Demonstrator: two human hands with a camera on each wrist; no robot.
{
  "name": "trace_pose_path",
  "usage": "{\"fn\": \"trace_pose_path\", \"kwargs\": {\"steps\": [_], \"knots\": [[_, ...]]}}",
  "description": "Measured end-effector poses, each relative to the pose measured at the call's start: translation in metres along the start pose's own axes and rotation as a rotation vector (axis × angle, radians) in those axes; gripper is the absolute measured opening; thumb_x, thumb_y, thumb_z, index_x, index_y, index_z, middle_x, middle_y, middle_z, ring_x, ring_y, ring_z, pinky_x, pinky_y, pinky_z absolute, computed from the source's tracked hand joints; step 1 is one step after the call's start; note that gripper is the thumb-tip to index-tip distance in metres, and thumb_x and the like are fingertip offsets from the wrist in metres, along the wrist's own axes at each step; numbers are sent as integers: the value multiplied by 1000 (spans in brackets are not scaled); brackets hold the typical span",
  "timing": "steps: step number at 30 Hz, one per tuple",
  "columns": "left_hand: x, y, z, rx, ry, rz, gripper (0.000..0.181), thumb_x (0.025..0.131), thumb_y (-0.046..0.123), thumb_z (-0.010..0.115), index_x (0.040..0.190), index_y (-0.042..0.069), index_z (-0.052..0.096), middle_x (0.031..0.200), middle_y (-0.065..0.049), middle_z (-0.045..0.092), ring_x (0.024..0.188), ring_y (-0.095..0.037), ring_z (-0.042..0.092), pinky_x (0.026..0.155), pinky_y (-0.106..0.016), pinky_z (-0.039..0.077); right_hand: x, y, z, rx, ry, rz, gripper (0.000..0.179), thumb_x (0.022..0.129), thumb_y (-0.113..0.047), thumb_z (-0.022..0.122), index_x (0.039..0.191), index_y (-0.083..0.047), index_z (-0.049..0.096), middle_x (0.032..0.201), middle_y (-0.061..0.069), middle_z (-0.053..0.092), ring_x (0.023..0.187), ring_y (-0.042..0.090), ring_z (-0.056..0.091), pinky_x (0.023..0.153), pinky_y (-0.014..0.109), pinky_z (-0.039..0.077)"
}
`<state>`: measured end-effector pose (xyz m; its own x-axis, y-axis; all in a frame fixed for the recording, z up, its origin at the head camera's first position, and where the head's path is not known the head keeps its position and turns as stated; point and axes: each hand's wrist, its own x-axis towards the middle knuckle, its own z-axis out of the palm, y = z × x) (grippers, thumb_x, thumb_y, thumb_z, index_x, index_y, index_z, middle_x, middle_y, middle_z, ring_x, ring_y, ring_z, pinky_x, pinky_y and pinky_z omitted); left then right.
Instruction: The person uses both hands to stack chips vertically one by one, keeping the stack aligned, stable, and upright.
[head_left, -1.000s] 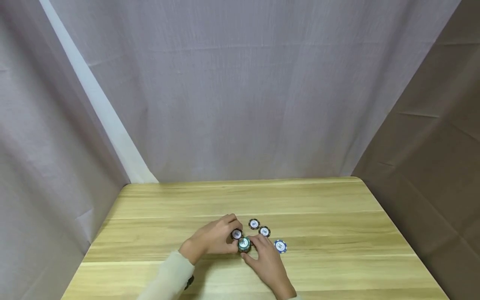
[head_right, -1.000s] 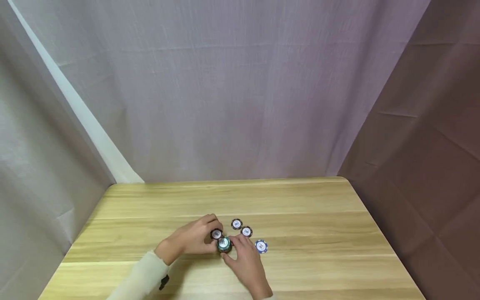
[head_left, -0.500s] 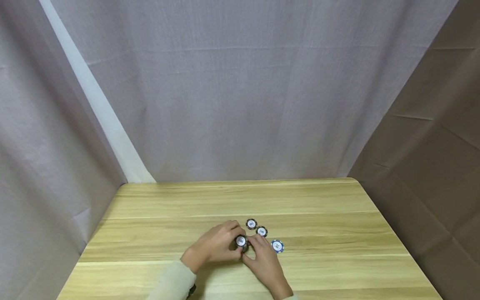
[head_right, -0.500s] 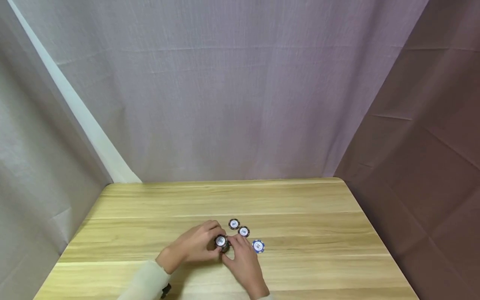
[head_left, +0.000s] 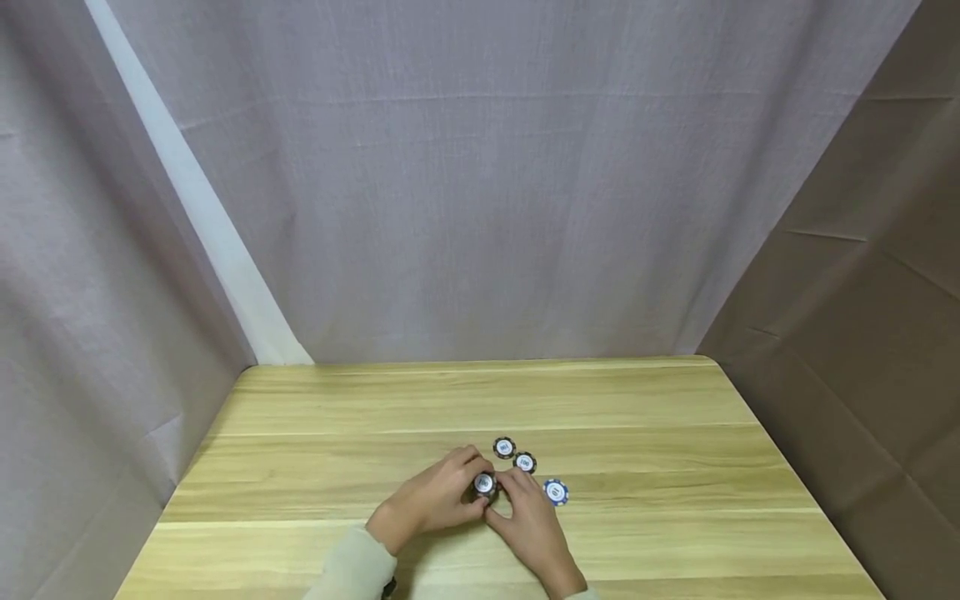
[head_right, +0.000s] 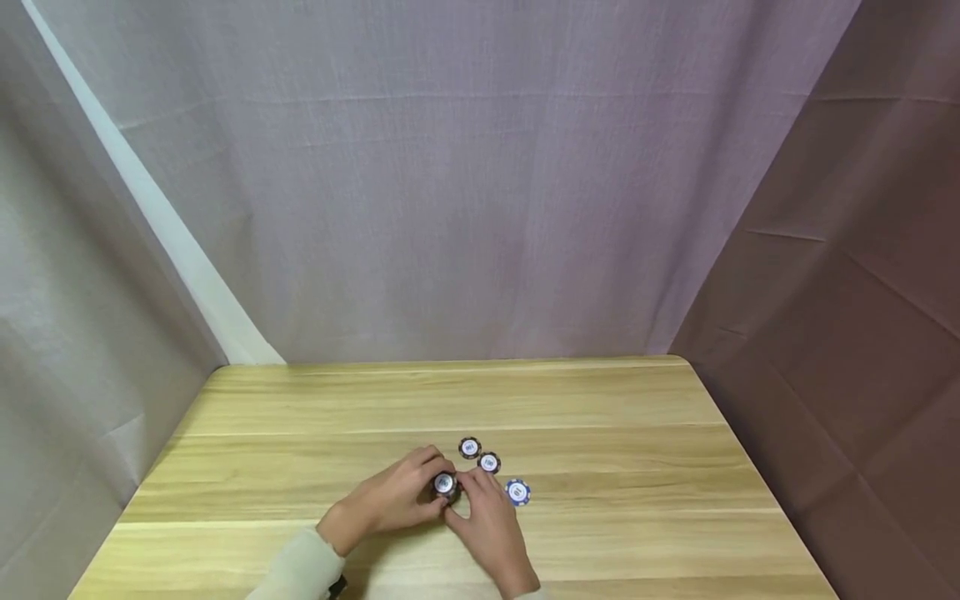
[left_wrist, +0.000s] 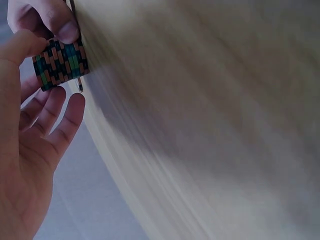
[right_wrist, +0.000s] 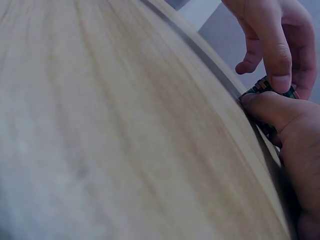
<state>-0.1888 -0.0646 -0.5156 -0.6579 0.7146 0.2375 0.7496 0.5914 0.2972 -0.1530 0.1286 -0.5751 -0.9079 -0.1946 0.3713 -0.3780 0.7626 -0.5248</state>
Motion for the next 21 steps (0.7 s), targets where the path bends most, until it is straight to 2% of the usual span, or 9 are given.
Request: {"fn": "trace_pose_path", "kwargs": {"steps": [9,14,17,21], "knots": [[2,2,2,3,-11,-56,38,97,30,71,130,11,66,122,1,62,112,-11,60,99,-26,54,-1,3,1,-12,14,-10,39,83,-23,84,120,-14,74,110,-8,66,105,13,62,93,40,55],[6,-3,-5,-41,12,-111,46,108,43,56,138,9,63,129,-3,65,116,-15,63,102,-34,55,0,1,1,-15,17,-22,41,85,-29,85,122,-15,74,111,-8,67,105,14,63,92,41,54],[12,-7,-10,-70,30,-145,44,111,41,49,139,10,64,127,-2,67,115,-14,65,105,-38,54,1,1,0,-1,-1,-6,42,87,-32,84,123,-15,74,113,-8,67,106,14,63,92,42,54],[19,-14,-11,-127,40,-194,36,112,33,50,136,12,67,121,1,68,111,-12,65,104,-38,55,0,1,0,29,-44,31,42,88,-34,82,124,-14,73,115,-8,67,109,15,63,95,44,54]]}}
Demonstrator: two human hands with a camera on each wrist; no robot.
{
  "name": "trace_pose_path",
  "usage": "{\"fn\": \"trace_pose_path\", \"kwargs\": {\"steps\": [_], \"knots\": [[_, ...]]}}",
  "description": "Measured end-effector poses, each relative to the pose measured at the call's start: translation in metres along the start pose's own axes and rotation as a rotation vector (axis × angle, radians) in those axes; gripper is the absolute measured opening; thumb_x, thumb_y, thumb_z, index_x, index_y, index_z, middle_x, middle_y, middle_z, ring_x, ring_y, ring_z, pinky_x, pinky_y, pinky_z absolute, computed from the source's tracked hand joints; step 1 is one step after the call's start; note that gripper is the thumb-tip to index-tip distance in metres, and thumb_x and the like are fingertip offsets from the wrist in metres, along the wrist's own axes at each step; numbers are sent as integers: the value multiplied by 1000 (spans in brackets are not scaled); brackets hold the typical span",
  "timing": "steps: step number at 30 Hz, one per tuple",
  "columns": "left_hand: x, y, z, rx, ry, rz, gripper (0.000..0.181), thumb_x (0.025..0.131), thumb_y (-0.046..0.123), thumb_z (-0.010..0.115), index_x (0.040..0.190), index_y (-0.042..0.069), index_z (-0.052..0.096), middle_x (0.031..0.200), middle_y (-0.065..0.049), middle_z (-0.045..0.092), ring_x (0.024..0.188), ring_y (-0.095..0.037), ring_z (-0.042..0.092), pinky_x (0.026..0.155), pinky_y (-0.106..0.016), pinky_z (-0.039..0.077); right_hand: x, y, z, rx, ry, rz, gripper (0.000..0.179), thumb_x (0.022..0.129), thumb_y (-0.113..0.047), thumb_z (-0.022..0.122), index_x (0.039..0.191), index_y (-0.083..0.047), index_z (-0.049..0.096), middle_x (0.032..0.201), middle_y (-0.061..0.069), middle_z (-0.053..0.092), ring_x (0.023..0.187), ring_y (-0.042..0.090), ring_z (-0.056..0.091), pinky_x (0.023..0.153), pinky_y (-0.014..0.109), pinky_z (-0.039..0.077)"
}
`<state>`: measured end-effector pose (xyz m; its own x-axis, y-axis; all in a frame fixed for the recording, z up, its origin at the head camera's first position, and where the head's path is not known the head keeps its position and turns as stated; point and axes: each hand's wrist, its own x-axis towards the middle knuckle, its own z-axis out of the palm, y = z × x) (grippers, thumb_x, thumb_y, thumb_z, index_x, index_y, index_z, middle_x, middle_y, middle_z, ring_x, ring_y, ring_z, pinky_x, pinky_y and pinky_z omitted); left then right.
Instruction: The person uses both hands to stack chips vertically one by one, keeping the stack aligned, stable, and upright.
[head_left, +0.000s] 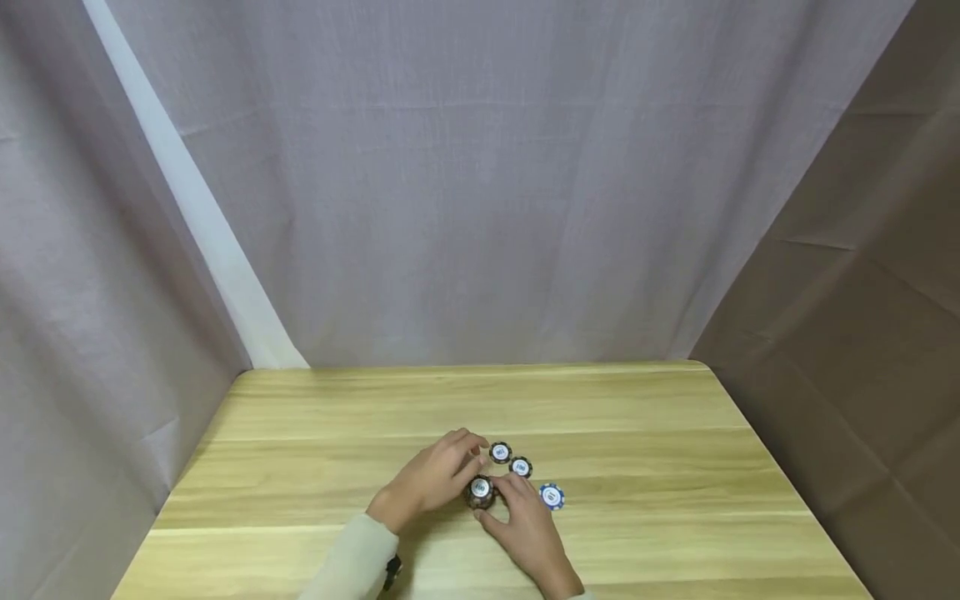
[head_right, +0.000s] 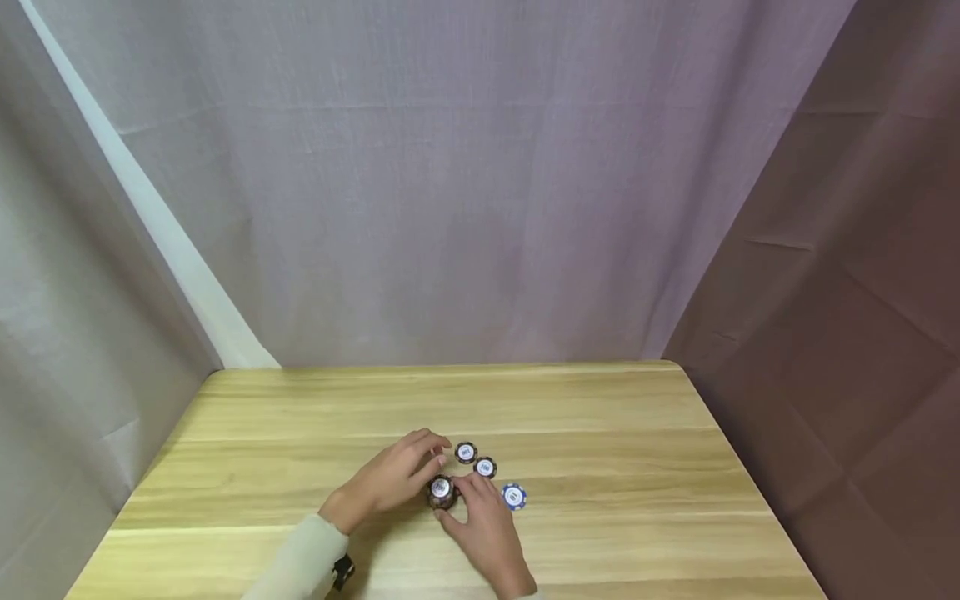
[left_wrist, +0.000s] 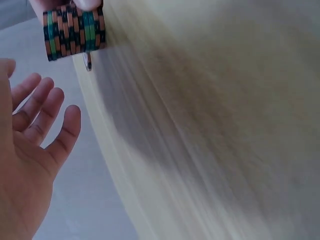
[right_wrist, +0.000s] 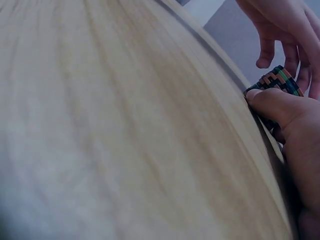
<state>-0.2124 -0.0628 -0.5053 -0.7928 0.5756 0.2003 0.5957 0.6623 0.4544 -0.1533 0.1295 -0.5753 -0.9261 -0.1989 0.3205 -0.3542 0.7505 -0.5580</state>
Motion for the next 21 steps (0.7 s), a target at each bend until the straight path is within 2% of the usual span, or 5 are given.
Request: {"fn": "trace_pose_path", "kwargs": {"steps": [6,10,12,15,21], "knots": [[15,-13,7,-104,-49,-57,30,109,23,59,133,9,68,121,-2,67,104,-11,64,97,-35,57,-2,1,2,8,-21,0,41,90,-38,81,122,-15,73,114,-9,66,108,14,62,93,44,54],[25,-20,10,-109,-107,-69,31,104,17,67,134,9,68,122,-2,66,104,-12,63,95,-36,57,-2,-3,3,30,-39,-4,40,91,-39,80,122,-16,73,114,-10,65,107,13,61,93,43,53],[31,-21,11,-92,-141,-56,33,102,17,70,135,11,68,125,-1,65,107,-13,63,97,-37,56,-2,-4,3,41,-44,4,40,91,-39,80,123,-16,73,113,-11,65,107,12,60,94,43,53],[41,-22,11,-53,-179,1,37,100,18,74,136,13,69,129,-1,65,114,-15,63,102,-38,54,-1,-6,1,35,-38,-1,40,91,-39,80,123,-15,73,113,-11,64,107,12,60,93,42,53],[55,-17,13,-11,-217,80,35,100,17,74,134,10,71,127,-2,65,115,-17,60,102,-35,53,-2,-4,-5,-2,-17,-22,39,90,-38,82,120,-15,73,111,-10,64,103,11,59,89,39,53]]}}
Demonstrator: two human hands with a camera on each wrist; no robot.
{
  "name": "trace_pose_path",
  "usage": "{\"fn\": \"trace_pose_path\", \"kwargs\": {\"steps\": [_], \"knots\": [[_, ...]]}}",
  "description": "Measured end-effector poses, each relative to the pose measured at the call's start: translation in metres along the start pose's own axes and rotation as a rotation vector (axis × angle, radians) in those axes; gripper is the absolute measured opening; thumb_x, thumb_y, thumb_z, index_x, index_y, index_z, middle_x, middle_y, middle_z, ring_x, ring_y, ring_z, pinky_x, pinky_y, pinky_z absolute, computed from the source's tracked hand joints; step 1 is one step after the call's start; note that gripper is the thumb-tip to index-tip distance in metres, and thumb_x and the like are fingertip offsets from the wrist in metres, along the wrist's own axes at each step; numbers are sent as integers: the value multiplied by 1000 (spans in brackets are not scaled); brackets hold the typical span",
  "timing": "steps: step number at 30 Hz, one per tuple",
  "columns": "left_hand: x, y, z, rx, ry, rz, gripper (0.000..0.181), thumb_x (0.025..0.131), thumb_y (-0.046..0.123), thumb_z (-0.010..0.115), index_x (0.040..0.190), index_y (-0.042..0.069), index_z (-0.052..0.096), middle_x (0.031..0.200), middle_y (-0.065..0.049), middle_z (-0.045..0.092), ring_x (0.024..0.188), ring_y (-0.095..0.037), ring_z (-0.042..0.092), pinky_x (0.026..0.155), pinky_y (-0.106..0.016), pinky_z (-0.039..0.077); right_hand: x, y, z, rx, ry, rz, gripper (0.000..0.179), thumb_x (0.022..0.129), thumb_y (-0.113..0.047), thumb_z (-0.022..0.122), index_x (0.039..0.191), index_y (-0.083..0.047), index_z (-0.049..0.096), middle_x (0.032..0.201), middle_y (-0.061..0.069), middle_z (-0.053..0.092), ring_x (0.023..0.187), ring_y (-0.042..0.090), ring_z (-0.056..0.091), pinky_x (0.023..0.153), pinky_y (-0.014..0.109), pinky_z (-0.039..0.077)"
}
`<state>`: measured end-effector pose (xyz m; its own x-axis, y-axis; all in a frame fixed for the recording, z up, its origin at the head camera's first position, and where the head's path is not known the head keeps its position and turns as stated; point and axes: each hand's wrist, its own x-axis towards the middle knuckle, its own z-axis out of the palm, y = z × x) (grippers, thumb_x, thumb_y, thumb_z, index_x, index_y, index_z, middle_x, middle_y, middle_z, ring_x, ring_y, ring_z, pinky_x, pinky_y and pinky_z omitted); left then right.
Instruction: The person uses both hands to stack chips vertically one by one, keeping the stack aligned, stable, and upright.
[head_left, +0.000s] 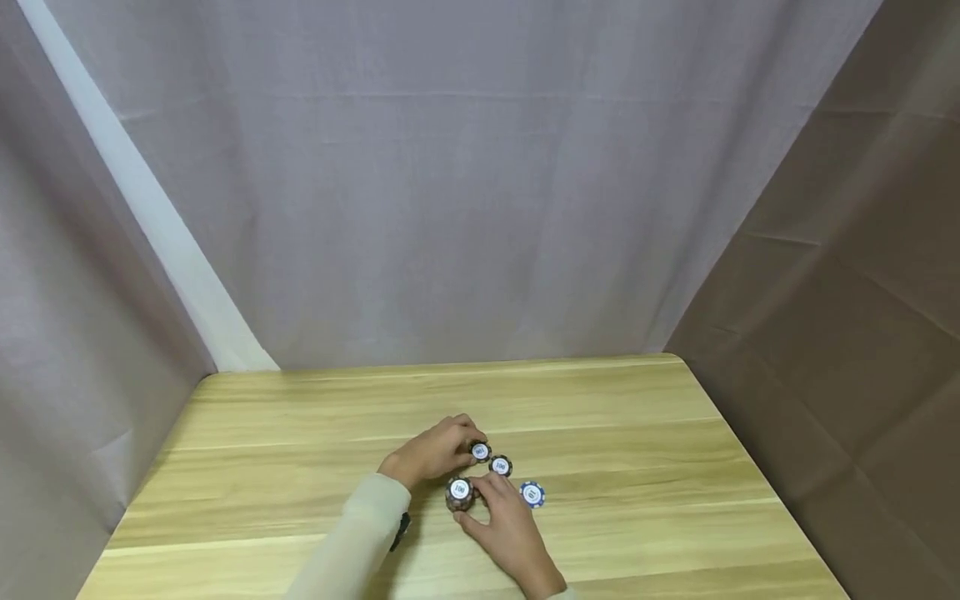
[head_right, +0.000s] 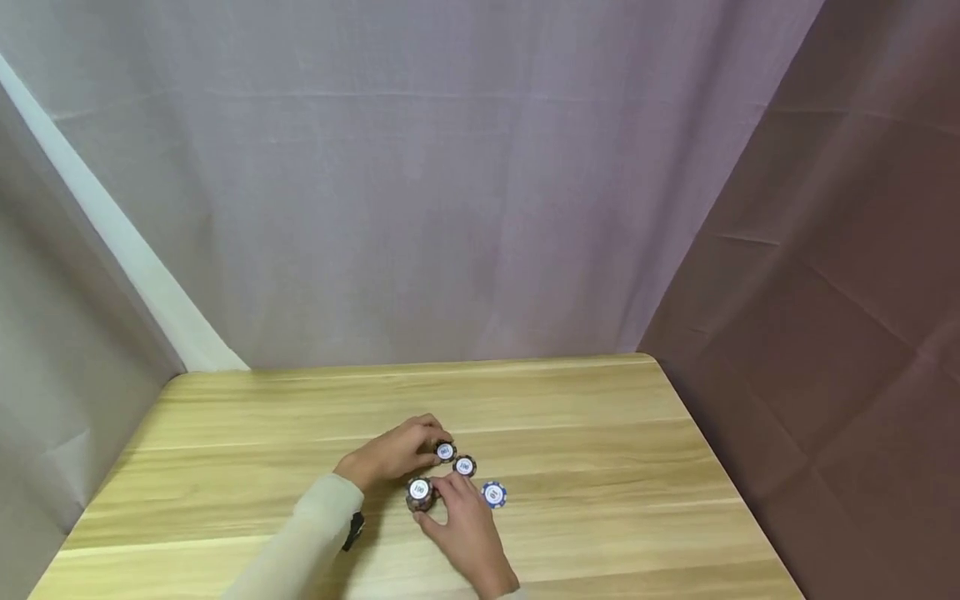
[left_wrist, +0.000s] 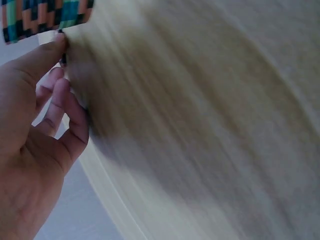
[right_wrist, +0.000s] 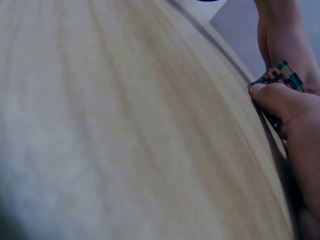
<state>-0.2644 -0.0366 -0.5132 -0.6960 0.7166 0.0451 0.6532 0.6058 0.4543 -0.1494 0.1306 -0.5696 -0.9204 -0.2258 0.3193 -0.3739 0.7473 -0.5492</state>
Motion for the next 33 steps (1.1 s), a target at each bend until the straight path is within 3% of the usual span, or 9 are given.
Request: {"fn": "trace_pose_path", "kwargs": {"steps": [10,14,19,23,28,33], "knots": [[1,0,5,131,-56,80,26,103,18,70,128,12,70,123,1,64,113,-14,62,100,-28,53,-6,0,4,14,-31,53,39,91,-38,80,122,-16,72,114,-10,64,106,11,60,90,40,53],[0,-2,6,171,-85,59,24,103,23,69,125,13,68,118,2,60,108,-11,59,100,-27,53,-6,0,6,17,-36,44,40,92,-39,80,123,-15,73,115,-10,64,107,11,60,92,40,54],[3,-6,0,197,-67,66,25,101,27,70,121,12,70,113,2,61,99,-6,58,92,-22,54,1,0,3,-15,15,-3,40,91,-37,82,122,-15,73,112,-10,64,102,9,60,88,38,54],[0,-11,-8,186,-49,44,28,97,28,72,119,11,72,111,3,64,95,-4,59,86,-19,54,5,-5,1,-1,9,0,41,90,-37,83,124,-15,73,112,-11,64,102,8,59,88,37,54],[-12,-20,-14,75,-15,-34,32,90,27,75,117,10,72,107,4,66,90,-4,59,82,-20,54,7,-13,5,36,-25,23,44,91,-37,82,128,-16,72,115,-11,65,106,8,59,92,38,53],[-28,-26,-9,-208,99,-117,29,85,24,78,109,9,70,94,4,66,83,-7,60,76,-23,55,2,-18,11,42,-24,17,43,89,-35,83,126,-15,73,113,-9,65,105,10,61,91,38,54]]}}
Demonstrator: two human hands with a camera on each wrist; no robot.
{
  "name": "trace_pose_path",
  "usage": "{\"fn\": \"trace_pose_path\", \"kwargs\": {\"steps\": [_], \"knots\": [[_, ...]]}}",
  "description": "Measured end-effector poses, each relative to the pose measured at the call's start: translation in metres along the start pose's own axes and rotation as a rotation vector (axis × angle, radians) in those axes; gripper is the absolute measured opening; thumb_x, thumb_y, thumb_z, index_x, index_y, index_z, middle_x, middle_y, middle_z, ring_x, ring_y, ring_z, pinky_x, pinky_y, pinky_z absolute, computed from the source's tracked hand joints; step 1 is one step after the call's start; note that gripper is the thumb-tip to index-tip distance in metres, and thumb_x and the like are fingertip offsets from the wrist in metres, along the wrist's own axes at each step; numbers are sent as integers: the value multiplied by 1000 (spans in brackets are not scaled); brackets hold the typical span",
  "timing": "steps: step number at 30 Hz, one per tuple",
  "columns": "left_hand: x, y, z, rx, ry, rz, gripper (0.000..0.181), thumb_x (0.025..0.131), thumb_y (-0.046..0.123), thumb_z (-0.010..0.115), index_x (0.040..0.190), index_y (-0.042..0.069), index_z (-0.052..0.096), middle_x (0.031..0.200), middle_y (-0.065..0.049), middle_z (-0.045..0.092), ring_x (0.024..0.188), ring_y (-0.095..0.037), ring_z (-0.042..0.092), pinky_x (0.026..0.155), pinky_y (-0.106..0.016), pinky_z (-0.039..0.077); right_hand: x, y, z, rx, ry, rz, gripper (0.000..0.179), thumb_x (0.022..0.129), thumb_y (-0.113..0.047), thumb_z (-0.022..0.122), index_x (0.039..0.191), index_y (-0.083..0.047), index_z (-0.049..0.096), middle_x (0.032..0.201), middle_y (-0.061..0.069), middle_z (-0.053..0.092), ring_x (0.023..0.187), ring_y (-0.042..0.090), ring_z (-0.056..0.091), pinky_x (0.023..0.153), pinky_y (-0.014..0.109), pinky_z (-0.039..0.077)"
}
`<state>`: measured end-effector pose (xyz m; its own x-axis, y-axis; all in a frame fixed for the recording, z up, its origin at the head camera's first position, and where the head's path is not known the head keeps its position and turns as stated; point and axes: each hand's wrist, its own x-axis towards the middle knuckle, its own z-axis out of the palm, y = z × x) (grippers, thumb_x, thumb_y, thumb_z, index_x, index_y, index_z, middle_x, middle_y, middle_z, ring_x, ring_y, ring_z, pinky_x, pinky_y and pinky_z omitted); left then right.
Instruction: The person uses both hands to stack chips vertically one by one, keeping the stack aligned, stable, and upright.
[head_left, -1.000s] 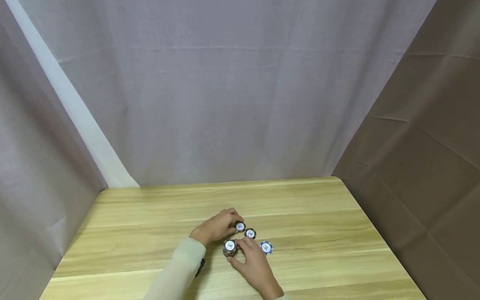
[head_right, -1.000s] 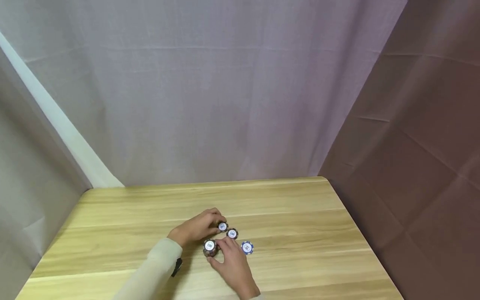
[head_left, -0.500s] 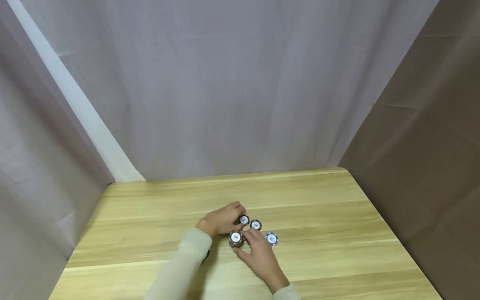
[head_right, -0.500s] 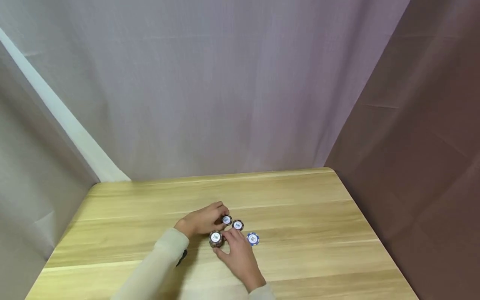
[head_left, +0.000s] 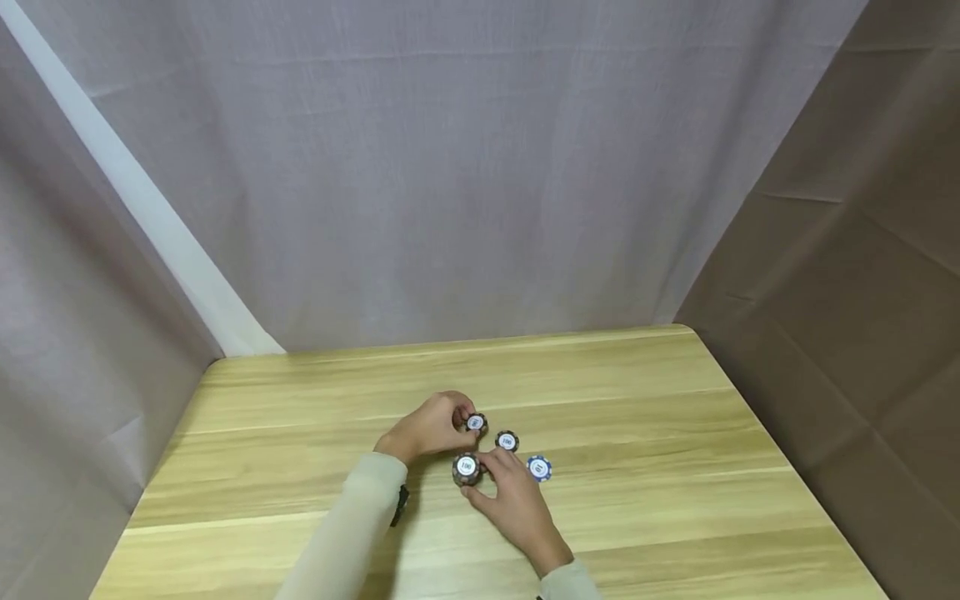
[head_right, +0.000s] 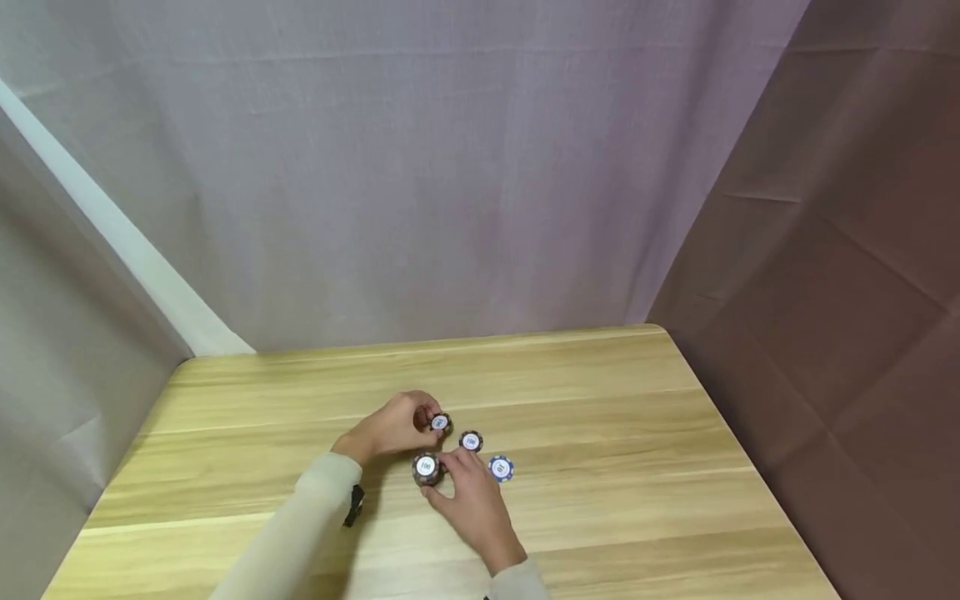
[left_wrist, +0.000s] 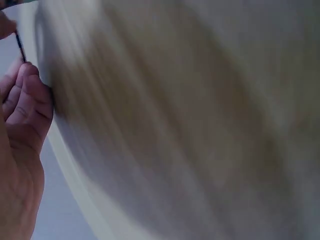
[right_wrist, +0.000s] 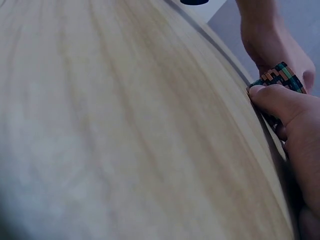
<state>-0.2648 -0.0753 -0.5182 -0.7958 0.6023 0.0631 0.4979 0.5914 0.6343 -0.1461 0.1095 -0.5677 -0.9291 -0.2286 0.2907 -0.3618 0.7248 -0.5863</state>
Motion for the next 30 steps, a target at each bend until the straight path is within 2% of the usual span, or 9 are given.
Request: {"fn": "trace_pose_path", "kwargs": {"steps": [3,6,11,16,24,30], "knots": [[-5,-1,-1,-137,61,-26,26,84,20,80,105,11,69,89,5,66,80,-9,62,72,-25,56,1,-1,-1,-3,5,-1,43,89,-34,84,125,-15,73,112,-9,66,104,11,61,91,38,54],[-8,0,-2,-167,89,-35,24,82,18,80,103,12,69,85,5,66,77,-9,62,70,-24,56,3,-1,-4,-6,9,4,44,89,-33,84,126,-14,73,112,-9,65,104,10,60,90,38,54],[-17,6,-5,-135,106,-27,25,78,17,79,100,14,66,86,5,64,76,-8,60,68,-23,55,4,-1,-6,-8,14,4,43,89,-33,84,125,-13,73,111,-9,65,103,10,60,89,38,54],[-29,15,-6,-80,116,14,26,76,18,76,99,17,63,88,6,61,78,-7,56,67,-22,52,3,2,-5,-8,39,4,42,87,-32,85,124,-14,74,110,-10,65,103,10,61,90,38,55],[-56,23,4,90,115,52,29,79,28,74,102,19,59,94,10,58,83,-5,55,70,-20,51,0,3,-1,16,34,8,38,87,-31,85,121,-18,75,110,-12,65,103,9,62,91,38,55],[-68,31,7,185,142,82,36,78,30,76,107,13,63,100,9,61,88,-5,58,78,-19,55,0,1,3,3,61,-18,42,86,-28,86,124,-16,74,109,-11,64,100,9,61,86,36,55]]}}
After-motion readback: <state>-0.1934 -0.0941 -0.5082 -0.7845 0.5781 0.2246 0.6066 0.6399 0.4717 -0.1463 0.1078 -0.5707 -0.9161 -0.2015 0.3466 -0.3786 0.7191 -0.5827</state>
